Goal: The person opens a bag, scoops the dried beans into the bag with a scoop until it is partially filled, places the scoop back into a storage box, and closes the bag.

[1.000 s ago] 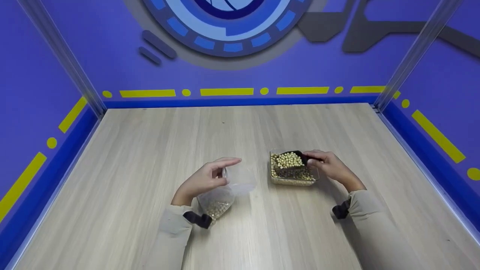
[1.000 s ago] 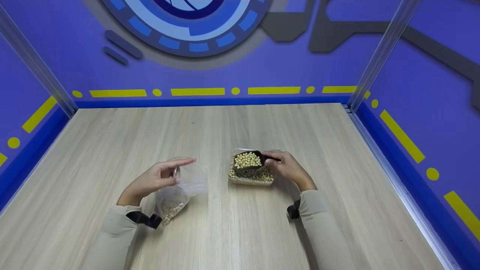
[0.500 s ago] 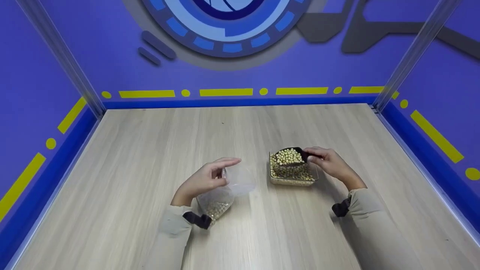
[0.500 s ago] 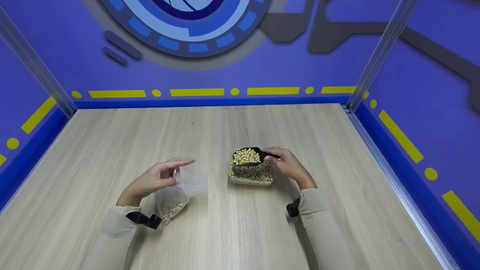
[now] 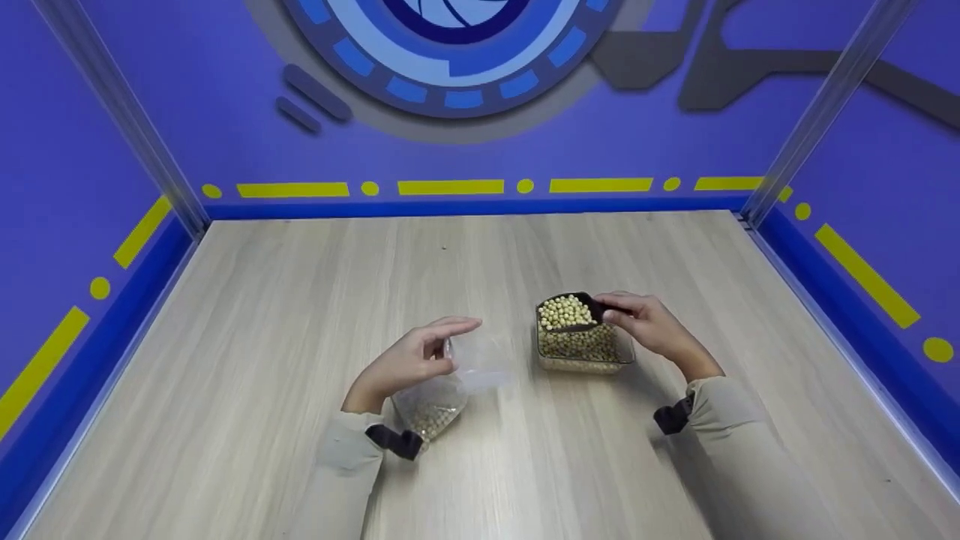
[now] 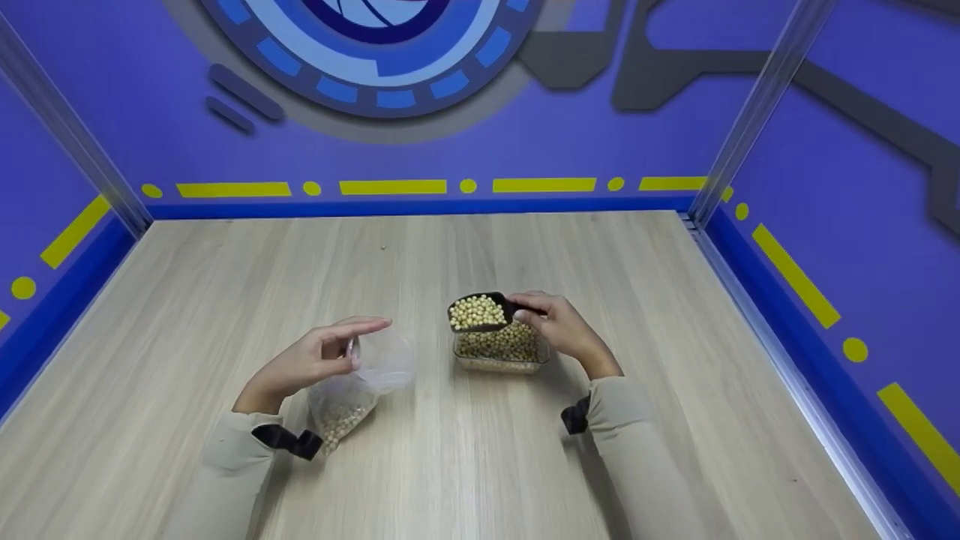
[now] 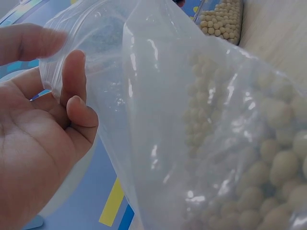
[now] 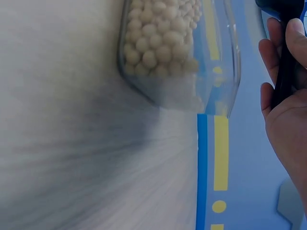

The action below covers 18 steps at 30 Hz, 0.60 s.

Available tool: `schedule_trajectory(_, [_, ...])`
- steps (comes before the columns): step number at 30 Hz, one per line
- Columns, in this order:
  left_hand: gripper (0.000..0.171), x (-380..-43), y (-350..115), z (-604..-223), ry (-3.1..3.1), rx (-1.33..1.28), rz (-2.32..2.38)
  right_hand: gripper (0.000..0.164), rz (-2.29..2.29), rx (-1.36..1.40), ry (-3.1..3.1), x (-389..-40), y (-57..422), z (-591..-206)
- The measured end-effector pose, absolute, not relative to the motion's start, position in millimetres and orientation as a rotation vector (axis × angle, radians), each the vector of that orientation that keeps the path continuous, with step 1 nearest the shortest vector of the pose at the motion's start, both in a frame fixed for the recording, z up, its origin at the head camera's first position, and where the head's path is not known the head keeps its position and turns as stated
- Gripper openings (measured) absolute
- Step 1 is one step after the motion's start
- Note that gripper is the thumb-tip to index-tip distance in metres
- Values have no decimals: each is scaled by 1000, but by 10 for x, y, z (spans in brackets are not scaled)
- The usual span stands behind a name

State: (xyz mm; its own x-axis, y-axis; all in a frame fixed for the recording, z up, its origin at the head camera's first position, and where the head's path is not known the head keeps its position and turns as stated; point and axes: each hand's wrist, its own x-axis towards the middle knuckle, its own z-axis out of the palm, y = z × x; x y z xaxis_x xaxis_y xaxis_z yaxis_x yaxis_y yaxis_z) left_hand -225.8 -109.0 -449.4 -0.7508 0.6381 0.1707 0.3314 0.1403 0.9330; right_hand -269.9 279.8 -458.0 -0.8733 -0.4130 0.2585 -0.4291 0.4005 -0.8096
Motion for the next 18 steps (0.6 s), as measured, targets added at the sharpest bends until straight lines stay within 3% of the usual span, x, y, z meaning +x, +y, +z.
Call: schedule_trajectory(18, [58,-2276,-1081,-4516,2139,970,1661,33,1532,907,-2594,-2635,2406,-4507])
